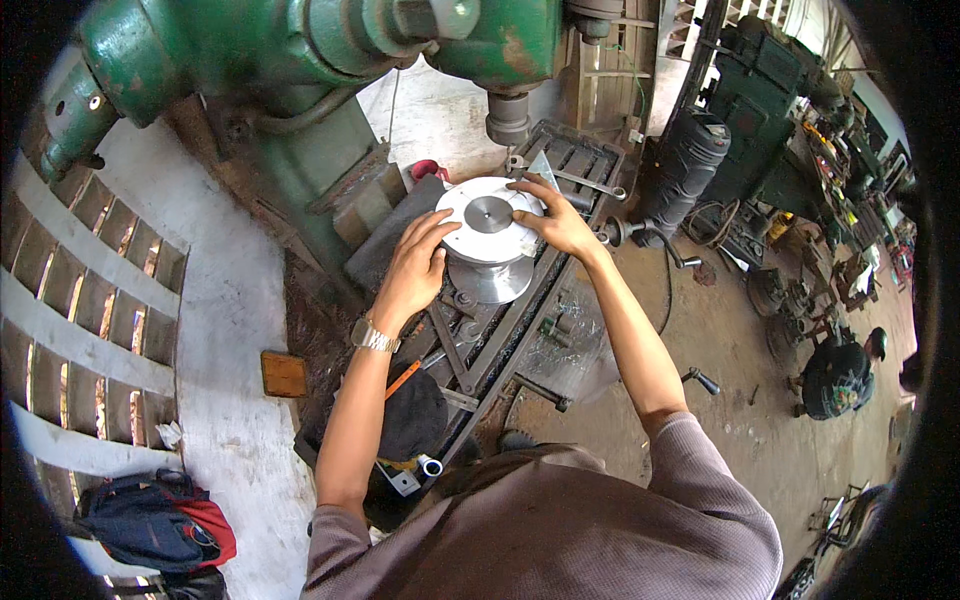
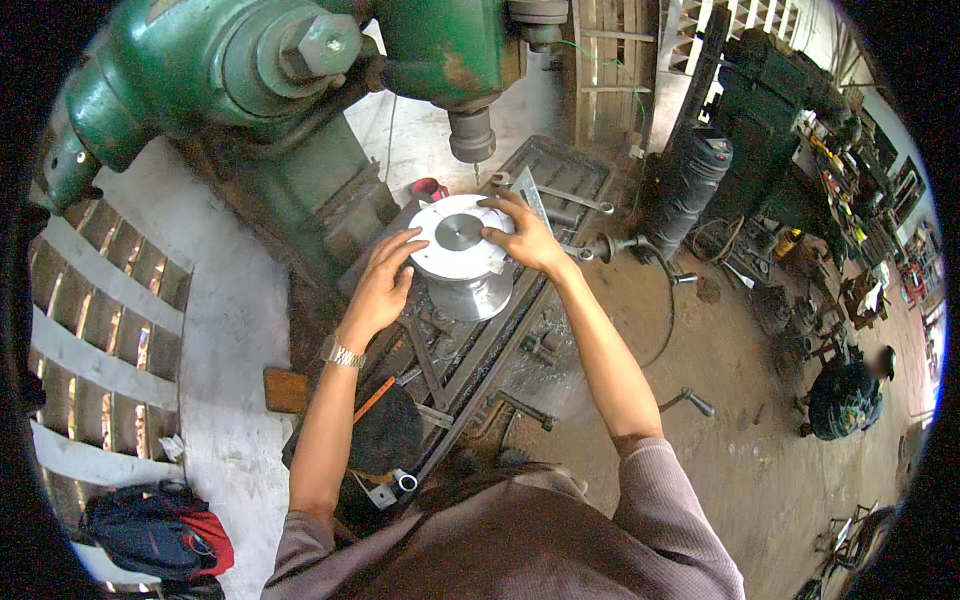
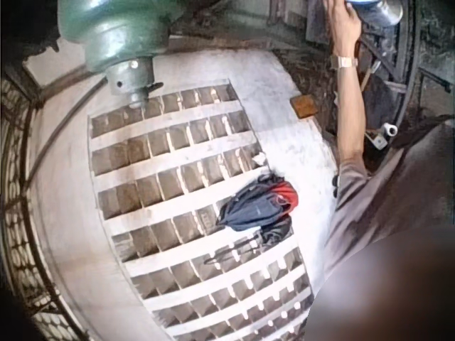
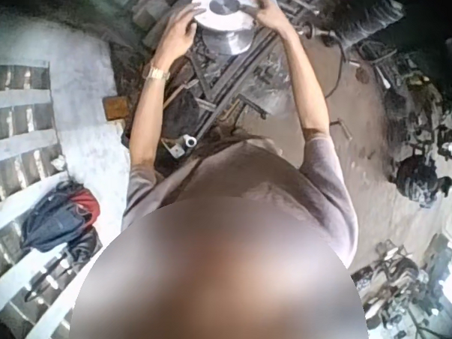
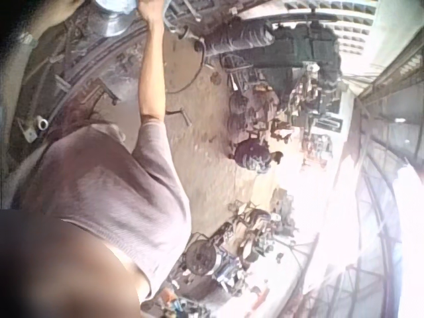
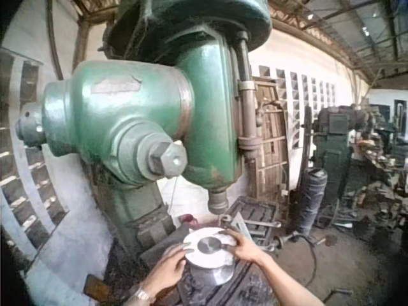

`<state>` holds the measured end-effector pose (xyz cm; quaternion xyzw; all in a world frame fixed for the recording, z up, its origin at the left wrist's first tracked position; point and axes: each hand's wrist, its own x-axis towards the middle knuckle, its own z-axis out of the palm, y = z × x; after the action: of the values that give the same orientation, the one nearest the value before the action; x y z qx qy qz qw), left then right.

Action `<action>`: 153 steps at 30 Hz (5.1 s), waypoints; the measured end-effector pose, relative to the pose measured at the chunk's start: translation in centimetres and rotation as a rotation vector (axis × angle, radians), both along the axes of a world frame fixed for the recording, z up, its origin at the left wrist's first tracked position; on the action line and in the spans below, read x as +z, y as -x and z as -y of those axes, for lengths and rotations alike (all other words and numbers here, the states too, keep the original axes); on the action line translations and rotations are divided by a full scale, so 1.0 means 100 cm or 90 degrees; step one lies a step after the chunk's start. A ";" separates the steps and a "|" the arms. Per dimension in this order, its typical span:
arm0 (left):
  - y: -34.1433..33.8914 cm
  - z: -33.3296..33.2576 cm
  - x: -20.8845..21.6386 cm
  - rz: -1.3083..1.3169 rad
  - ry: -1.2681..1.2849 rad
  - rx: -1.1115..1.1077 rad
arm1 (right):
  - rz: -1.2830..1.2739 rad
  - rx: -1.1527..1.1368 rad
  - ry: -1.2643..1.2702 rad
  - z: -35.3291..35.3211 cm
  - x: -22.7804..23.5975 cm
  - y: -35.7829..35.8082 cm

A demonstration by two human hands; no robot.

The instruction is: The person measures and marks a circular metal disc mounted on a drill press using a ruler and a pencil. They then retrieve a white paper template, align it over the disc, and mark through the template to transfer hole locations.

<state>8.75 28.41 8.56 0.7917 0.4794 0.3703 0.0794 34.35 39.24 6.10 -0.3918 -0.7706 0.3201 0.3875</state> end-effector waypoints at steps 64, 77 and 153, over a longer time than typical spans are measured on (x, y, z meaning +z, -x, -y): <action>0.048 -0.102 -0.022 -0.086 -0.153 -0.384 | 0.288 -0.126 -0.156 0.071 -0.002 0.018; 0.044 -0.093 -0.027 -0.086 -0.196 -0.353 | 0.321 -0.078 -0.179 0.063 -0.003 0.007; -0.064 -0.083 0.043 -0.234 0.255 0.037 | -0.452 -0.005 0.222 0.013 -0.062 -0.039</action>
<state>15.14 36.72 12.91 0.8002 0.5718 0.1201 0.1354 38.21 37.98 -0.10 -0.3196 -0.5211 0.5606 0.5586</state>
